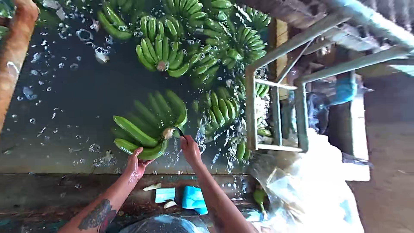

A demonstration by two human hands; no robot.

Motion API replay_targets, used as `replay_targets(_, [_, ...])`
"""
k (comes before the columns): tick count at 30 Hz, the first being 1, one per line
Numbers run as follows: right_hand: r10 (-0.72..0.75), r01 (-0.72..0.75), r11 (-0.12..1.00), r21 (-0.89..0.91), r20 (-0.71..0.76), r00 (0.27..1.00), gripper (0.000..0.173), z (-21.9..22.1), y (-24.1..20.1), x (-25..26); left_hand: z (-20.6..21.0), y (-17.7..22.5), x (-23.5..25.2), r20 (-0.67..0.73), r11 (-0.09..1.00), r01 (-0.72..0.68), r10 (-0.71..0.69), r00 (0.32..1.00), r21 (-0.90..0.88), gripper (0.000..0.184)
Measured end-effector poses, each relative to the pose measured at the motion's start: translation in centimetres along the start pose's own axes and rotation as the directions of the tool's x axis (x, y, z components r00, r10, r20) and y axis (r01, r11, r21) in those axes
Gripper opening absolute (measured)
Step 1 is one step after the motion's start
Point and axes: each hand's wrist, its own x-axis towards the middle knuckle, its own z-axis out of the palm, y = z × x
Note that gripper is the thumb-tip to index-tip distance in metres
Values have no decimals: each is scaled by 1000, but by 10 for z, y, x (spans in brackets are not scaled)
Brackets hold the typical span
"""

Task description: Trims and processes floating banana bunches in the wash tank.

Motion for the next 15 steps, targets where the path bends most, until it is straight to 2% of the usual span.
replay_targets(5, [14, -38, 979, -201, -122, 992, 39, 13, -12, 3, 20, 3, -20, 23, 996, 71, -70, 997, -54, 40])
replay_targets(8, [51, -96, 975, -201, -220, 974, 38, 7, -14, 12, 29, 3, -27, 17, 989, 116, -115, 993, -87, 41])
replay_targets(12, [29, -73, 964, -257, -171, 985, 39, 1, -19, 18, 31, -2, -30, 3, 985, 131, -132, 991, -113, 42])
replay_targets(15, [12, -65, 973, -223, -229, 973, 36, 2, -11, 22, 31, -3, -31, 0, 982, 137, -138, 990, -128, 42])
